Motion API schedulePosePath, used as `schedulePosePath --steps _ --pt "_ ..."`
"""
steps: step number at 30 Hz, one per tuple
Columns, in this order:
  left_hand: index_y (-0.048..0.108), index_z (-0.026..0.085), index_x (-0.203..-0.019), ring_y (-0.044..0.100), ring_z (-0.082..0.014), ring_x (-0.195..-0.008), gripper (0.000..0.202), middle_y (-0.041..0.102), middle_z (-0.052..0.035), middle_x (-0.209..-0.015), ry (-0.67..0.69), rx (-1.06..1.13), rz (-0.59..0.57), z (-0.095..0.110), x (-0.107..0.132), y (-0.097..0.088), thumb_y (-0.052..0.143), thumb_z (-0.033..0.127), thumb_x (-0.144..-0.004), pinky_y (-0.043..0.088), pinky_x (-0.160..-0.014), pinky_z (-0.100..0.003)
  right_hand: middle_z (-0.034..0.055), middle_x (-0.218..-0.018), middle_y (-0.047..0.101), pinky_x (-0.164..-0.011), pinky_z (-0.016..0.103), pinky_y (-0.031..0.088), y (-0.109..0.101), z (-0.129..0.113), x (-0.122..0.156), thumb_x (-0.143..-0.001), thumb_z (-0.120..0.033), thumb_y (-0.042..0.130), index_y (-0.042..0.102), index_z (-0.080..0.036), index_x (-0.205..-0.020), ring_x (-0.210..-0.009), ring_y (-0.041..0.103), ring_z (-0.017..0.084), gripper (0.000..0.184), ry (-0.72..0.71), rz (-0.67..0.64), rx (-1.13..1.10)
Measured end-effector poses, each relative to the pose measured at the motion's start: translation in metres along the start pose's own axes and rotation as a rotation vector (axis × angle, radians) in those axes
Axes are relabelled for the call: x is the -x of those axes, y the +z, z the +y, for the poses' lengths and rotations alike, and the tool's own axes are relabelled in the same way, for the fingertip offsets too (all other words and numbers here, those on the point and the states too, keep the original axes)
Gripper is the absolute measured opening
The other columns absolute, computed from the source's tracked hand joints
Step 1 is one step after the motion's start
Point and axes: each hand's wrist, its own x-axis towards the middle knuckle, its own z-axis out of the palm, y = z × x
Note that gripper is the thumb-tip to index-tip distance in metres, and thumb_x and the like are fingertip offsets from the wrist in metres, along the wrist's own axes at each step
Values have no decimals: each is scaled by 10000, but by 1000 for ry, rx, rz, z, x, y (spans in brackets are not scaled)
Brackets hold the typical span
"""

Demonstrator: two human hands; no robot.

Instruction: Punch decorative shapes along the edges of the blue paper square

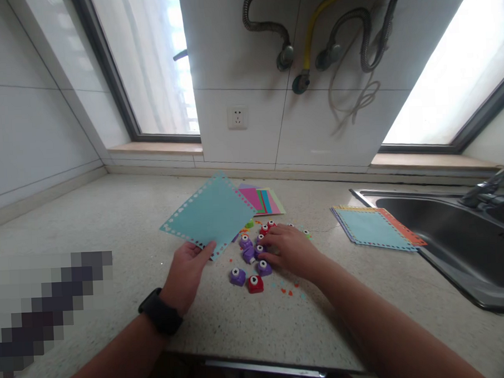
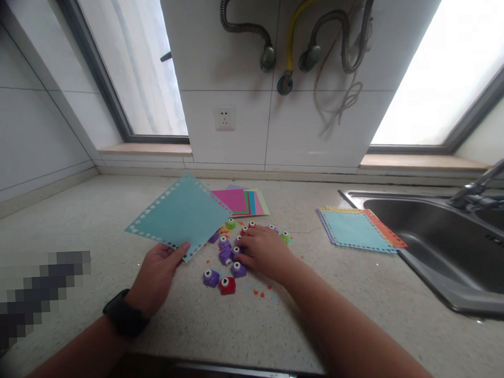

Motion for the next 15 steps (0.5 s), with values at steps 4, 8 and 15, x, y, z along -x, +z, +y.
schedulePosePath --steps 4,8,15 --pt "745 152 -1029 717 -225 -922 357 787 -68 -1016 24 -39 -49 1 0 1 788 409 -784 514 -935 -366 63 -968 714 -788 358 490 -4 -1 3 -891 -315 668 701 -237 -1006 -891 656 224 143 86 60 -140" --pt "752 155 -952 696 -205 -849 298 780 -56 -935 -5 -7 -51 0 0 1 813 374 -759 535 -834 -334 12 -750 682 -612 306 496 -10 -1 4 -934 -396 601 579 -218 -1056 -631 647 164 217 347 280 -573" --pt "731 167 -823 611 -127 -662 223 730 -8 -779 -65 91 -57 -4 1 -1 861 311 -712 519 -615 -231 -12 -883 667 -713 349 581 -17 -10 1 -841 -386 744 496 -243 -1018 -731 716 165 337 288 590 -1342"
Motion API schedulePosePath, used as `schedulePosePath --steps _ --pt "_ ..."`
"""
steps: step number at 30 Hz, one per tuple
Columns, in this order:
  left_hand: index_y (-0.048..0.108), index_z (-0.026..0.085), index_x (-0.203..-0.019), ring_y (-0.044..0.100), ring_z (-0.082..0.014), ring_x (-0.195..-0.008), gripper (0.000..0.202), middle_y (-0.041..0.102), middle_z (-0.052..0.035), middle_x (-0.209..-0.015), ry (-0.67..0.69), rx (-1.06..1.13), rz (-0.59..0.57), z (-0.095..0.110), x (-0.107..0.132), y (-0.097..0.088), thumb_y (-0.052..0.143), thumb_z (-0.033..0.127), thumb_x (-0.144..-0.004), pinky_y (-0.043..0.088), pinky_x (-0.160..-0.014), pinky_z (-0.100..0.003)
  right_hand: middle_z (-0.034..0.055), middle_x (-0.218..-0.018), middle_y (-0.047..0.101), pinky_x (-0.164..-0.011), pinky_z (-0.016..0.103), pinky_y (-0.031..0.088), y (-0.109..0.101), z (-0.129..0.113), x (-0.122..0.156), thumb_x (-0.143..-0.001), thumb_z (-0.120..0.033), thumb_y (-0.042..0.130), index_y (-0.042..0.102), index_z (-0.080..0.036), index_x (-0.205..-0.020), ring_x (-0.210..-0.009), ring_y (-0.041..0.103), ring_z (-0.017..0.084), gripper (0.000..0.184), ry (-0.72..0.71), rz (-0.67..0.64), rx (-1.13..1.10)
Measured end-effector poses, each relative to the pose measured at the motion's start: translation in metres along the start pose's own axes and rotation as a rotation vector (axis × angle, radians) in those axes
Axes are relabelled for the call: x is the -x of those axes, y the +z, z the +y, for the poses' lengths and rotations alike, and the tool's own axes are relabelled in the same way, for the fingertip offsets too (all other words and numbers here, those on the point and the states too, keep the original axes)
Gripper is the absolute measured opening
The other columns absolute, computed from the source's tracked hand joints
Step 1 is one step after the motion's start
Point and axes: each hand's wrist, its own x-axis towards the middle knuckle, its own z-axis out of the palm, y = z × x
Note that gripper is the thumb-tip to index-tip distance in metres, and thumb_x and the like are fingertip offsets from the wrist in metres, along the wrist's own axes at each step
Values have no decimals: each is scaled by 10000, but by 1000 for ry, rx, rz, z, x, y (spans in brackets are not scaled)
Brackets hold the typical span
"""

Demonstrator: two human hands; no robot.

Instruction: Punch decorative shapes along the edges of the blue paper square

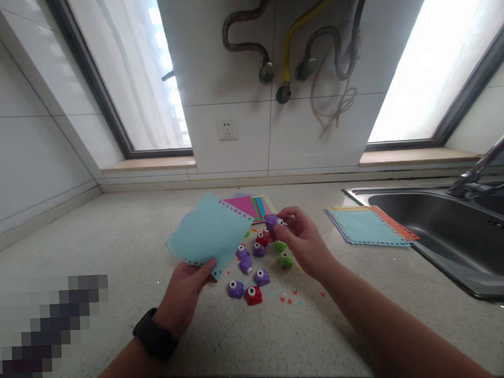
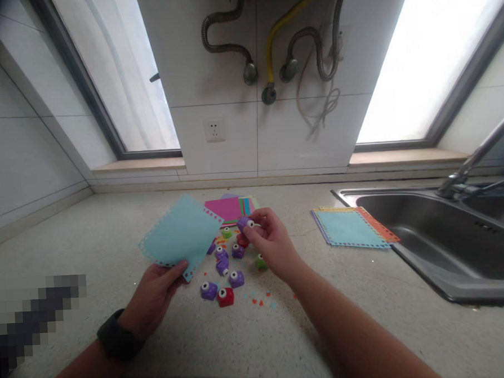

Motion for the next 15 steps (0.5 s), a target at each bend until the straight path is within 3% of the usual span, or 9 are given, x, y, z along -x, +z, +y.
schedulePosePath --steps 5,11,15 --pt "754 167 -795 601 -114 -605 264 722 2 -699 -32 8 19 -3 -2 -4 909 314 -640 527 -601 -212 -2 -943 665 -784 344 563 11 -10 12 -896 -336 701 538 -265 -1037 -825 707 156 227 -65 -54 -151" --pt "770 169 -801 622 -117 -611 271 752 -13 -754 -41 18 37 -6 -4 -7 923 289 -613 542 -624 -215 17 -983 597 -796 313 529 20 -22 22 -812 -219 767 558 -275 -1151 -900 620 151 402 -184 -69 -35" --pt "771 189 -803 627 -124 -634 253 750 -3 -767 -42 12 72 -7 -4 -9 920 276 -619 547 -647 -223 39 -991 600 -822 333 520 21 -18 24 -816 -176 735 607 -235 -1134 -900 599 162 348 -252 -114 44"
